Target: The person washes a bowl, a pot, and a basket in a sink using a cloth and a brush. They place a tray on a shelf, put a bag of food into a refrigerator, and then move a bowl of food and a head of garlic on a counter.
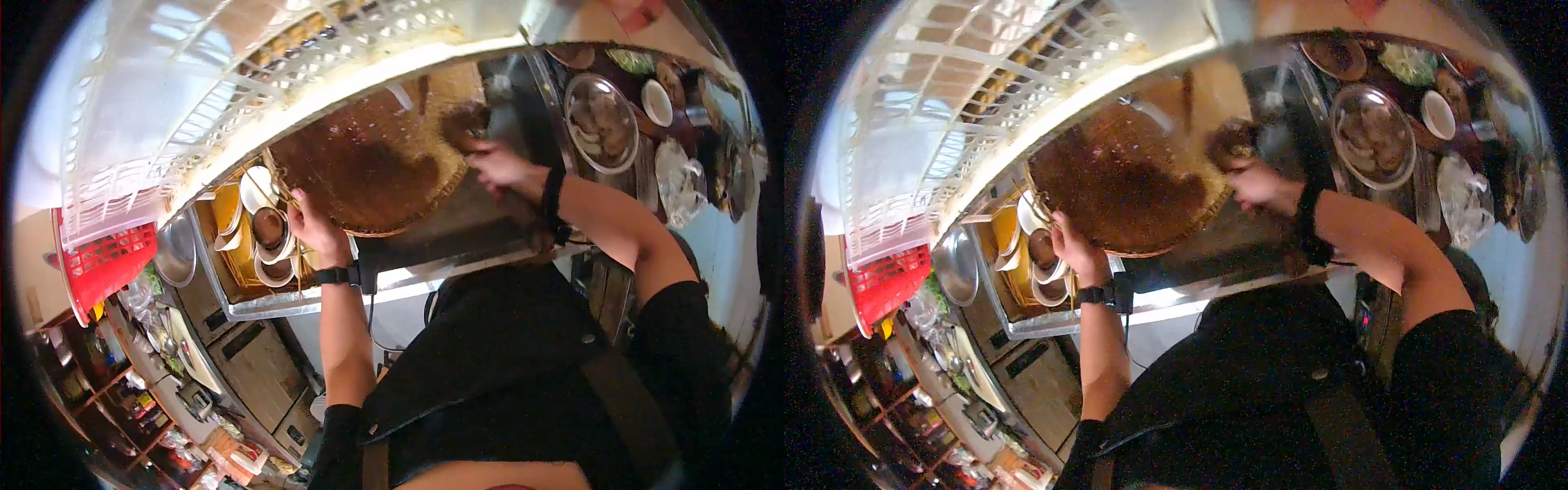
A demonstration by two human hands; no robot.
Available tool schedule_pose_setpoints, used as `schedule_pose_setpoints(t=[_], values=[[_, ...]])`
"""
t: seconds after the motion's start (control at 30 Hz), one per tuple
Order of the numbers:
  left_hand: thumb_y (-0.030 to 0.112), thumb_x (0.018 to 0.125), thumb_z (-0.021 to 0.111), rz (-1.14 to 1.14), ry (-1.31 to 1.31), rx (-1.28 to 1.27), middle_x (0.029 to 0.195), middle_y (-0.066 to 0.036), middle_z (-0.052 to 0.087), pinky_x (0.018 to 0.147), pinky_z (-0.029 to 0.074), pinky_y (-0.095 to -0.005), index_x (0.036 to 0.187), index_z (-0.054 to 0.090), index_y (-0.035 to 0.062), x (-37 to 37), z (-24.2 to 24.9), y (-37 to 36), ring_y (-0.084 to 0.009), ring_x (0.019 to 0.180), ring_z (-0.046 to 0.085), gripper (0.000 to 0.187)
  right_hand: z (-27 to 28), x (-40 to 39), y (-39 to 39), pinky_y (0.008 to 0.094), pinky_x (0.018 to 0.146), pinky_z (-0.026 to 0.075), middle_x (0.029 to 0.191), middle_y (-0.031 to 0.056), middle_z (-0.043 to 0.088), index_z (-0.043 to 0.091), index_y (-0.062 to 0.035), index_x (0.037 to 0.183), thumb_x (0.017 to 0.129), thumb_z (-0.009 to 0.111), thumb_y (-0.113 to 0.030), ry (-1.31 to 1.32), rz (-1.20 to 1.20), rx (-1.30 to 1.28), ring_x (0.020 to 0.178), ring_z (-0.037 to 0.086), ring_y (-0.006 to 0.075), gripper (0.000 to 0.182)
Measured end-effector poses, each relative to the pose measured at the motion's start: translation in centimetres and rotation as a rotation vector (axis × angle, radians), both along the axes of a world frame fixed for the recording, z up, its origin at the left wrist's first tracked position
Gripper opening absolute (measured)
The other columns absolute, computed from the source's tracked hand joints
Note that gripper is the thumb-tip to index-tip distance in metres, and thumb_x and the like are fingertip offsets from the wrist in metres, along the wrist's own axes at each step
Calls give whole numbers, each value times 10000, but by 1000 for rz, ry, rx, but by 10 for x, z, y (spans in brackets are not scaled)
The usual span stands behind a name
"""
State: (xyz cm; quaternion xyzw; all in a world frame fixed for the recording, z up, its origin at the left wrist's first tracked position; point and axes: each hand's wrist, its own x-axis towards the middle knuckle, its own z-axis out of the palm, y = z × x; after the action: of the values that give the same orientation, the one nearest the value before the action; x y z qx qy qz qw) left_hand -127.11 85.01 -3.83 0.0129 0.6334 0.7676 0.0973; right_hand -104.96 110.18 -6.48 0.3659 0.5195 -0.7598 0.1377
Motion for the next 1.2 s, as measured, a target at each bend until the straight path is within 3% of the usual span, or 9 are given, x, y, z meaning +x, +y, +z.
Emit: schedule_pose_setpoints(t=[0.13, 0.27, 0.4, 0.53, 0.57, 0.73, 0.8, 1.0, 1.2], values=[[318, 937, 601, 19, -47, 69, 917, -25, 609, 705, 454, -298, 933, 575, 58, 15, 14, 11, -129, 822, 552, 262, 36, -20, -58, 268, 379, 430, 604, -16, 487, 497, -141, 1189, 957, 527, -272, 122, 272, -103, 433, 472, 87, 269], [331, 934, 599, 103, 8, -15, 1048, -72, 620, 772, 475, -342, 1024, 572, 26, 18, 28, -23, -178, 896, 573, 319, -111, -1, 38, 255, 335, 399, 578, -18, 455, 507, -124, 1134, 969, 480, -220, -167, -183, -8, 398, 441, 98, 193], [396, 894, 634, 202, 32, -123, 1172, -125, 591, 855, 492, -411, 1166, 553, -7, 28, 50, -35, -265, 972, 581, 493, 43, -19, -68, 247, 330, 369, 572, -42, 430, 474, -133, 1058, 967, 500, -286, 90, 159, -304, 404, 442, 78, 179], [397, 897, 628, 180, 26, -104, 1169, -121, 592, 872, 489, -423, 1140, 557, 0, 35, 57, -44, -267, 978, 581, 471, 23, -23, -96, 276, 355, 413, 569, -20, 478, 483, -117, 968, 964, 509, -281, 283, 536, -272, 427, 495, 96, 165], [374, 898, 635, 238, 12, -126, 1153, -113, 596, 848, 494, -409, 1104, 559, 18, 36, 62, -49, -249, 961, 576, 418, -35, -27, -56, 290, 370, 444, 570, 0, 500, 506, -116, 972, 970, 476, -239, 143, 253, -264, 434, 519, 114, 127], [373, 900, 631, 281, 123, -152, 1172, -128, 586, 873, 470, -419, 1072, 552, 3, 37, 67, -67, -253, 976, 557, 416, 43, -23, -46, 250, 360, 435, 576, -14, 507, 308, -287, 1463, 972, 412, -187, 163, 454, 162, 435, 513, 97, 511], [374, 900, 630, 316, 59, -143, 1179, -130, 582, 878, 467, -416, 1083, 549, -2, 43, 69, -57, -256, 978, 557, 426, 78, -22, -99, 287, 366, 451, 608, -11, 501, 457, -153, 1350, 916, 440, -164, 505, 569, -25, 437, 495, 94, 435], [381, 896, 633, 366, 16, -258, 1211, -137, 565, 887, 461, -416, 1136, 534, -9, 46, 71, -78, -262, 990, 550, 469, -33, -35, 17, 272, 312, 472, 670, 47, 585, 407, -146, 1384, 950, 362, -179, 113, 239, 400, 381, 527, 128, 437], [411, 895, 626, 417, -101, -243, 1208, -133, 570, 899, 464, -403, 1179, 530, -17, 56, 64, -76, -255, 1003, 553, 523, 48, -30, -107, 270, 375, 473, 608, 29, 550, 294, -144, 1459, 963, 398, -209, 310, 669, -14, 428, 541, 111, 511]])
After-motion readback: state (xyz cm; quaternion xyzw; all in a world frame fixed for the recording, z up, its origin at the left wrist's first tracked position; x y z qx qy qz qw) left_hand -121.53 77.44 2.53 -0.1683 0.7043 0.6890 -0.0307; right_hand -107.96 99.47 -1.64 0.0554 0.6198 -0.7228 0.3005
